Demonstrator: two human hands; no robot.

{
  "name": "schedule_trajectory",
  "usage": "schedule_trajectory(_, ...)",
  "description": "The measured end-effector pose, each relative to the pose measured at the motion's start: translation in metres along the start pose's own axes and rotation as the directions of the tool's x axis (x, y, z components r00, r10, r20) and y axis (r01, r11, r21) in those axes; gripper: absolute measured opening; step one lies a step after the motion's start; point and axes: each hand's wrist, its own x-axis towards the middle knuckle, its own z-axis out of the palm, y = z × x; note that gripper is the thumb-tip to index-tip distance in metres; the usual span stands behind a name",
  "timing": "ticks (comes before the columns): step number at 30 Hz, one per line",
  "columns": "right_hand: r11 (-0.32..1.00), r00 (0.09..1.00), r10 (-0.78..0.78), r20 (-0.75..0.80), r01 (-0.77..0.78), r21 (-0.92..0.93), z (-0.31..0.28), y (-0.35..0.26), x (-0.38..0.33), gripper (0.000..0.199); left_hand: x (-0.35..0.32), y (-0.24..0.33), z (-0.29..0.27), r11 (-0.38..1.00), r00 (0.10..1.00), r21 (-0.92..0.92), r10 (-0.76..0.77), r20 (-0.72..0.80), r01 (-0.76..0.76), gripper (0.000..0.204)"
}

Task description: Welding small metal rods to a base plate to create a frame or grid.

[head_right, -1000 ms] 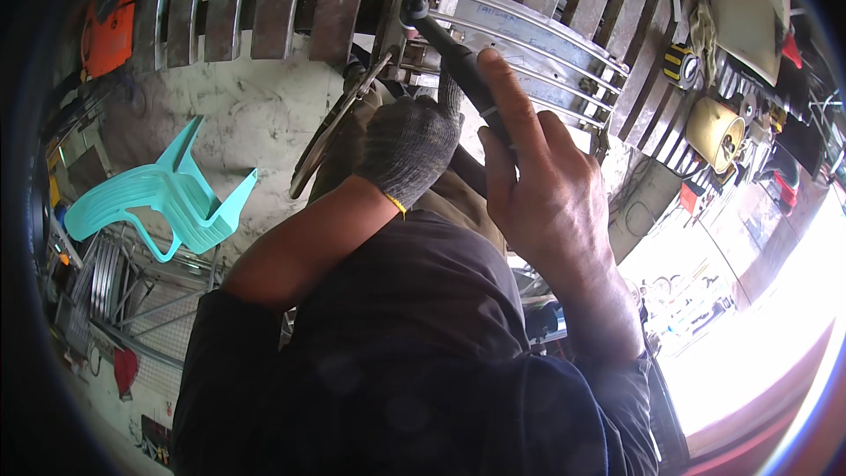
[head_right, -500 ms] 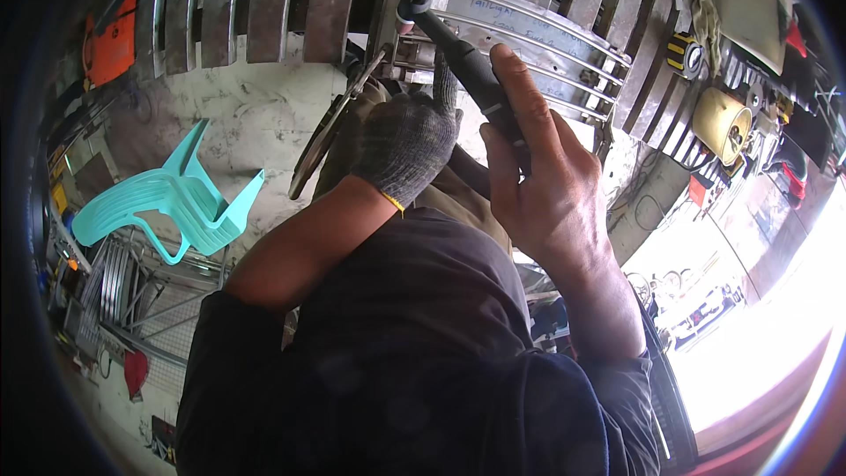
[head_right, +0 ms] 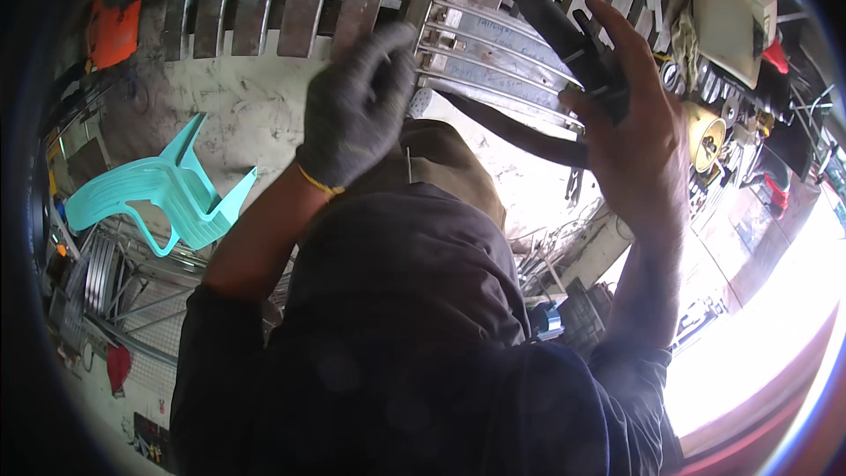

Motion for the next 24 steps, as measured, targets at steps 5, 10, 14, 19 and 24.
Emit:
schedule_trajectory(5, 0.987, 0.977, -0.159, 0.145, 0.158, 0.02, -0.005, -0.011, 0.032, 0.069, 0.017, -0.018, 0.003, 0.999, 0.965, 0.018, 0.053, -0.257, -0.05, 0.024)
schedule_trajectory(10, 0.945, 0.948, -0.284, 0.144, 0.303, -0.126, 0.012, 0.004, 0.054, 0.067, -0.023, 0.016, 0.034, 0.913, 0.979, 0.356, 0.202, 0.027, -0.199, 0.028)
schedule_trajectory(14, 0.866, 0.87, -0.482, 0.101, 0.491, -0.098, 0.023, 0.025, 0.067, 0.064, -0.049, 0.014, 0.085, 0.779, 0.942, 0.541, 0.191, 0.277, -0.317, 0.061)
schedule_trajectory(19, 0.801, 0.801, -0.581, 0.144, 0.594, -0.069, 0.029, 0.028, 0.076, 0.058, -0.046, 0.014, 0.123, 0.73, 0.939, 0.614, 0.11, 0.327, -0.3, 0.07)
schedule_trajectory(24, 0.841, 0.832, -0.487, 0.265, 0.529, -0.115, 0.031, 0.024, 0.078, 0.056, -0.044, 0.004, 0.139, 0.73, 0.971, 0.647, 0.1, 0.217, -0.22, 0.066)
